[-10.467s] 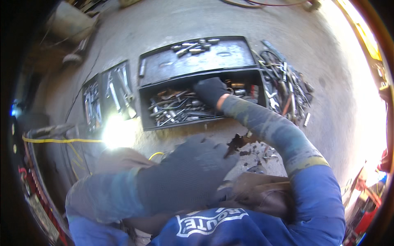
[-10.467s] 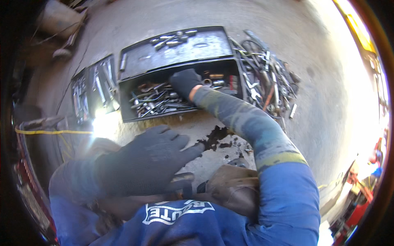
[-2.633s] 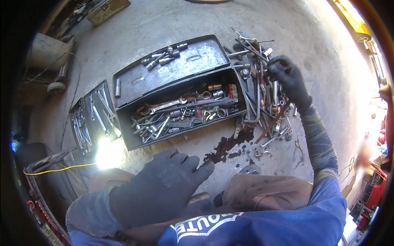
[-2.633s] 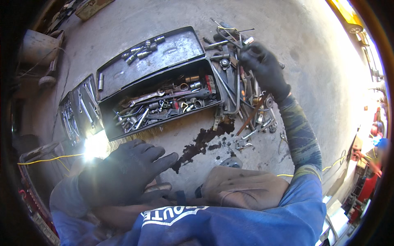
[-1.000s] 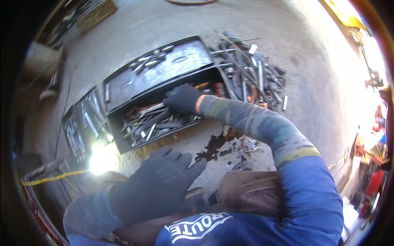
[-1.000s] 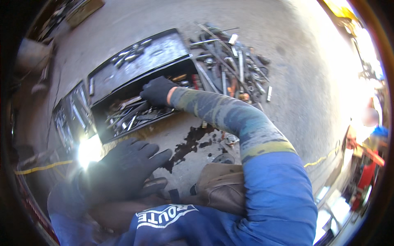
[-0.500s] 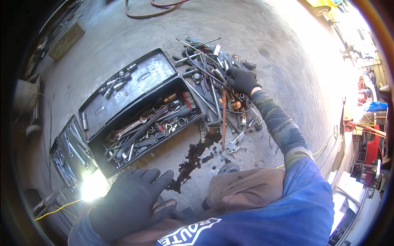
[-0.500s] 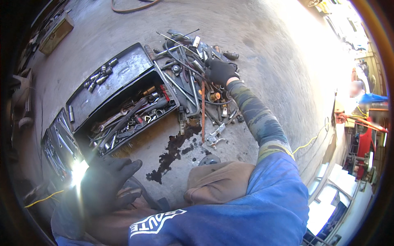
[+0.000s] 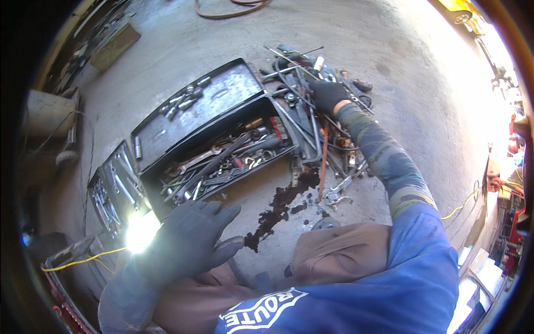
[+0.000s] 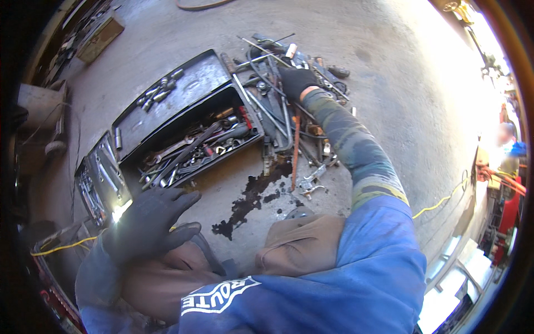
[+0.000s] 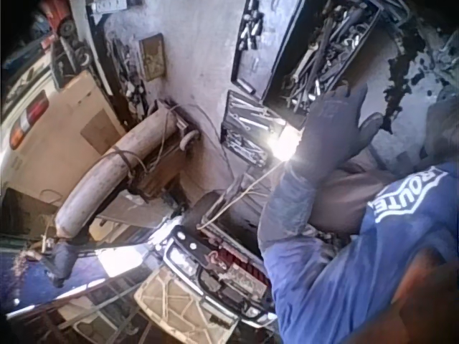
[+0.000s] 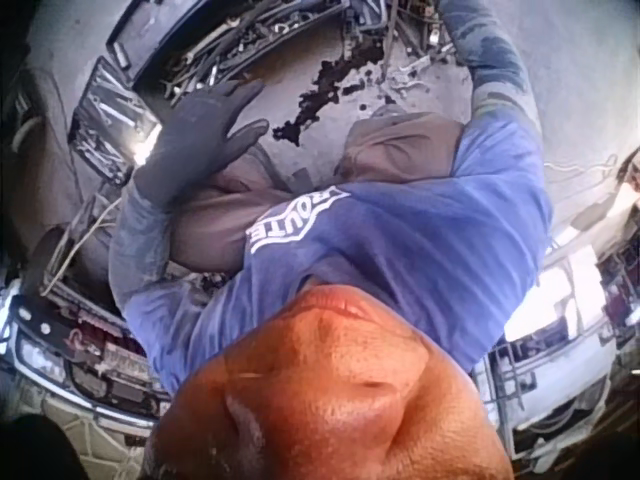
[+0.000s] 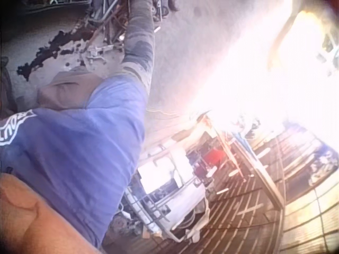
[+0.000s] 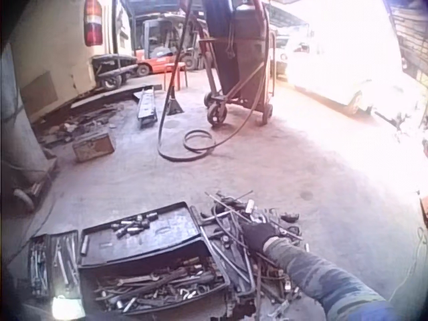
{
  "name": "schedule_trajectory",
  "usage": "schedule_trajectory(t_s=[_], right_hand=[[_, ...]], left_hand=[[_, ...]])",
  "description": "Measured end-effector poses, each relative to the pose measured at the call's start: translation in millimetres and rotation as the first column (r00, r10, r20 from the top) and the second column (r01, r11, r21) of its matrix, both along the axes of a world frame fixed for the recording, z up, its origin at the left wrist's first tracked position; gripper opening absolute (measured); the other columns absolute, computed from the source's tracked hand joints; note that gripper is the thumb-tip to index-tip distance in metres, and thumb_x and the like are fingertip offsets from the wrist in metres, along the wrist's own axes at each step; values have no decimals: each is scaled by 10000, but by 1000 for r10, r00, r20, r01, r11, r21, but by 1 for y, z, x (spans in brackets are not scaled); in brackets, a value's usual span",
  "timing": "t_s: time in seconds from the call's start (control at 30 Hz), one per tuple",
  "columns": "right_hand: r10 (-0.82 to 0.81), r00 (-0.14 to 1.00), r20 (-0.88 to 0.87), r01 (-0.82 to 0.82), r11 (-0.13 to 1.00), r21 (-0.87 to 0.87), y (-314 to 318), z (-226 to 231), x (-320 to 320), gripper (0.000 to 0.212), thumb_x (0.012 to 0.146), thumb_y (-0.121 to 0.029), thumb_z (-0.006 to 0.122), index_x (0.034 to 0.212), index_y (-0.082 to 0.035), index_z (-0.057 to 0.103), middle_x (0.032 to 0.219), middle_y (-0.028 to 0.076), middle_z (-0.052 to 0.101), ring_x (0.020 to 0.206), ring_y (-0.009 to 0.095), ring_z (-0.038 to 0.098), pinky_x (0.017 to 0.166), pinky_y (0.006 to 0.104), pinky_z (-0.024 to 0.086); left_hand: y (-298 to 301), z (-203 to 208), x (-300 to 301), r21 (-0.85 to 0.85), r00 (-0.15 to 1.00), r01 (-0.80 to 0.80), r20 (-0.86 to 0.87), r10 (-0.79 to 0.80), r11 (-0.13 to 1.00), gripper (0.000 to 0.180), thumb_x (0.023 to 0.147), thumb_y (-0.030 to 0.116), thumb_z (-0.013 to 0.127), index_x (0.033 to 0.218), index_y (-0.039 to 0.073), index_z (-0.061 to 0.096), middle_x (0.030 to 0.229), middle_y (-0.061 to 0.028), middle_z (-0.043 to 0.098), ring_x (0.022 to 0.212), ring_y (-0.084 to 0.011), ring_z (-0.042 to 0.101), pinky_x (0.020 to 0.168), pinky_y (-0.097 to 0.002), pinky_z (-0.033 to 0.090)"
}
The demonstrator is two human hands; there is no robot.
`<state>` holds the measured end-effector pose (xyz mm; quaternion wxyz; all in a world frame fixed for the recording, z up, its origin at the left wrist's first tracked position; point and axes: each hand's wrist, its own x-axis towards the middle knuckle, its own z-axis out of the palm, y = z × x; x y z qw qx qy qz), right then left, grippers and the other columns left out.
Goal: The person sits on the floor and sorts various hand tools from a toolbox and the surrounding floor into the toolbox. They pick up wrenches, sockets, and other hardware, placing them into the open toolbox.
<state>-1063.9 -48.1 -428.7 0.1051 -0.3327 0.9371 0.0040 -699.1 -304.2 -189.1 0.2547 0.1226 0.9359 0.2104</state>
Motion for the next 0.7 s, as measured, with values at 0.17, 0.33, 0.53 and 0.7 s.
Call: schedule_trajectory(t_s=[0.17, 0.33, 0.53, 0.7], right_hand=[[43, 999, -15, -42, 997, 63, 18, 30, 2, 311, 915, -326, 653, 1150, -140, 734, 1039, 197, 791, 997, 406, 771, 853, 527, 595], [-155, 985, -72, 148, 985, -91, 49, 100, 15, 376, 959, -439, 646, 1108, -98, 703, 959, 219, 767, 919, 428, 752, 801, 552, 558], [-161, 918, 363, 369, 685, -628, 39, 191, 50, 251, 1076, -290, 663, 1052, -41, 682, 789, -12, 607, 652, 76, 552, 585, 263, 464], [210, 792, 573, 293, 693, -659, -24, 171, 71, 249, 1113, -247, 600, 1136, -31, 721, 754, -37, 540, 628, 50, 506, 542, 240, 404]], left_hand=[[-1, 1, 4, 14, 997, 11, 77, -12, 1000, 625, 987, 476, 691, 1436, 46, 626, 1196, -174, 689, 1133, -353, 664, 1009, -476, 498], [11, 2, 7, 50, 977, 124, 171, -131, 991, 701, 1003, 517, 647, 1541, 77, 546, 1274, -163, 661, 1227, -345, 628, 1079, -481, 478], [11, -5, 6, 66, 977, 141, 152, -149, 988, 696, 1002, 504, 656, 1540, 81, 529, 1211, -153, 651, 1171, -344, 628, 1056, -467, 475], [9, -8, 8, 65, 990, 104, 93, -110, 992, 647, 998, 474, 674, 1501, 85, 555, 1174, -147, 648, 1165, -333, 627, 1022, -472, 475]])
